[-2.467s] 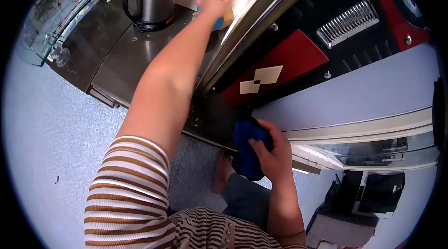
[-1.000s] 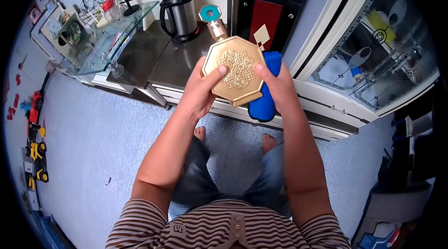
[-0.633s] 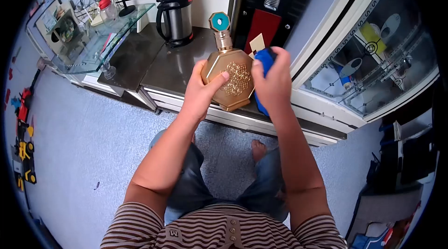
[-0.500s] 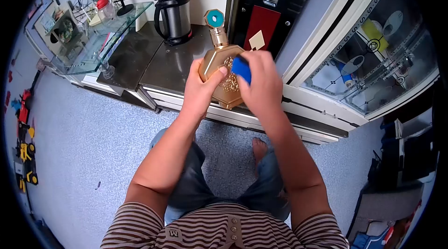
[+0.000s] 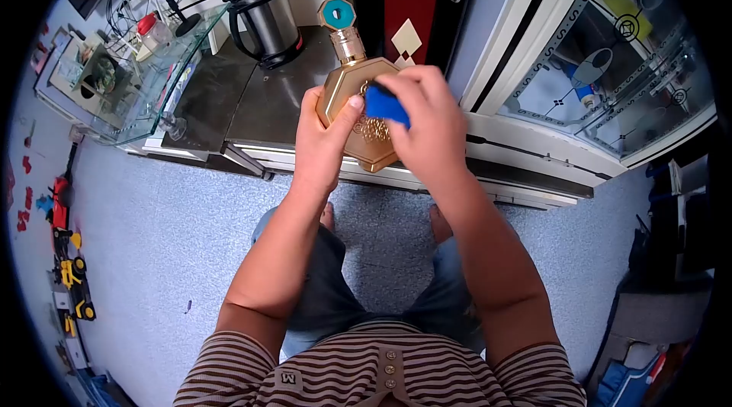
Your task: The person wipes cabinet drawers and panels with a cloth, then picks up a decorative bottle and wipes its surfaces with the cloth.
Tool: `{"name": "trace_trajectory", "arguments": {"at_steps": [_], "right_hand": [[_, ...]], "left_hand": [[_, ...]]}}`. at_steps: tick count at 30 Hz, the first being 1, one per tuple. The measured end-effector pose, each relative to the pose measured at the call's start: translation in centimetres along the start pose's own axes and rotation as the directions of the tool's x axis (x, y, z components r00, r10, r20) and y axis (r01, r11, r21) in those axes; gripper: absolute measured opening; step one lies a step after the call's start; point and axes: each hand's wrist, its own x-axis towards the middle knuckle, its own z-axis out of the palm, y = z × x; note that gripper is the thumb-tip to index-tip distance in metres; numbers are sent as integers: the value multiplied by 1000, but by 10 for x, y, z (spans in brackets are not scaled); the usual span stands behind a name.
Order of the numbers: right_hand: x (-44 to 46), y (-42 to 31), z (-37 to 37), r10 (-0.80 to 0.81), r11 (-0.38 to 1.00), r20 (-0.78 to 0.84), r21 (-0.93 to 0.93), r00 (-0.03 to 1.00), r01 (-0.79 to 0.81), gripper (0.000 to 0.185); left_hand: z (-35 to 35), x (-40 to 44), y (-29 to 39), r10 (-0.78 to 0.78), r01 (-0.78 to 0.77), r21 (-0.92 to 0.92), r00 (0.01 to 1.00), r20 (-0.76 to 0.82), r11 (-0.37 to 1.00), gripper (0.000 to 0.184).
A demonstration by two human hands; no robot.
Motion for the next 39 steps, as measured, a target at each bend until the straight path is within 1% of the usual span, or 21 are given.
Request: {"name": "trace_trajectory", "arguments": {"at_steps": [1, 3, 5, 6, 7, 9, 10, 13, 15, 17, 19, 21, 24, 26, 27, 29, 30, 33, 36, 37, 39], "right_hand": [[-2, -3, 1, -58, 998, 62, 15, 996, 57, 45], [-3, 0, 3, -74, 997, 47, 8, 996, 73, 46], [1, 7, -3, 69, 998, 41, 4, 997, -69, 45], [4, 13, -4, 139, 990, -2, -14, 990, -139, 43], [5, 24, -1, 137, 990, -74, -8, 988, -138, 43], [5, 30, -1, 134, 991, -115, -12, 984, -137, 44], [4, 26, -1, 136, 990, -120, -13, 983, -139, 44], [-4, 2, -2, -12, 1000, -3, -22, 1000, 12, 42], [-10, -5, 5, -45, 999, 22, 8, 999, 45, 42], [-11, -2, 2, 3, 1000, 29, 17, 1000, -4, 42], [-5, 9, -2, 96, 995, 21, -2, 995, -96, 40], [0, 22, -1, 195, 980, -39, -23, 980, -196, 40], [-1, 25, -1, 168, 986, -67, -2, 984, -169, 39], [-5, 19, 2, 145, 989, -6, 6, 989, -145, 38], [-7, 14, 3, 146, 989, -2, 7, 989, -146, 38], [-11, 7, 4, 56, 998, 111, 12, 992, -58, 39], [-12, 4, 5, 15, 999, 122, 49, 992, -21, 43], [-9, 5, 1, 39, 999, 132, 10, 990, -41, 40], [-2, 17, -4, 152, 988, 16, -9, 988, -152, 36], [1, 22, -4, 187, 982, -11, -24, 982, -187, 35], [1, 30, -2, 181, 983, -21, -39, 983, -182, 34]], "left_hand": [[-1, 1, 1, -2, 2, 8, 1000, 3, 1000, 48], [-3, 2, 4, 26, -27, 72, 1000, 6, 997, 49], [-1, 1, 2, 52, -53, 95, 999, 8, 994, 50], [0, 1, 0, 83, -83, 109, 997, 6, 991, 50], [1, 0, -1, 83, -83, 114, 997, 12, 990, 50], [1, -2, -3, 86, -92, 190, 996, 36, 978, 50], [2, -3, -4, 87, -90, 171, 996, 26, 981, 50], [-2, 0, -6, 38, -39, 124, 999, 12, 991, 51], [-4, 1, -5, 40, -41, 97, 999, 11, 994, 51], [-3, 0, -5, 35, -36, 71, 999, 16, 997, 52], [-4, 1, -4, 100, -100, 180, 995, 9, 979, 52], [-3, -1, -3, 112, -113, 183, 994, 20, 977, 52], [-1, -3, -4, 55, -60, 142, 998, 39, 988, 49], [-1, -1, -8, 15, -17, 76, 1000, 18, 997, 46], [-1, 0, -8, 12, -13, 76, 1000, 15, 997, 46], [1, 1, -7, 17, -16, 37, 1000, -27, 999, 44], [-2, 3, -9, 31, -30, 57, 999, -20, 998, 44], [-4, 4, -11, 64, -62, 63, 997, -30, 996, 47], [-3, 2, -12, 125, -121, 155, 992, -15, 980, 51], [-3, 1, -13, 125, -120, 154, 992, -24, 981, 51], [-3, 1, -14, 157, -153, 257, 988, 4, 954, 53]]}}
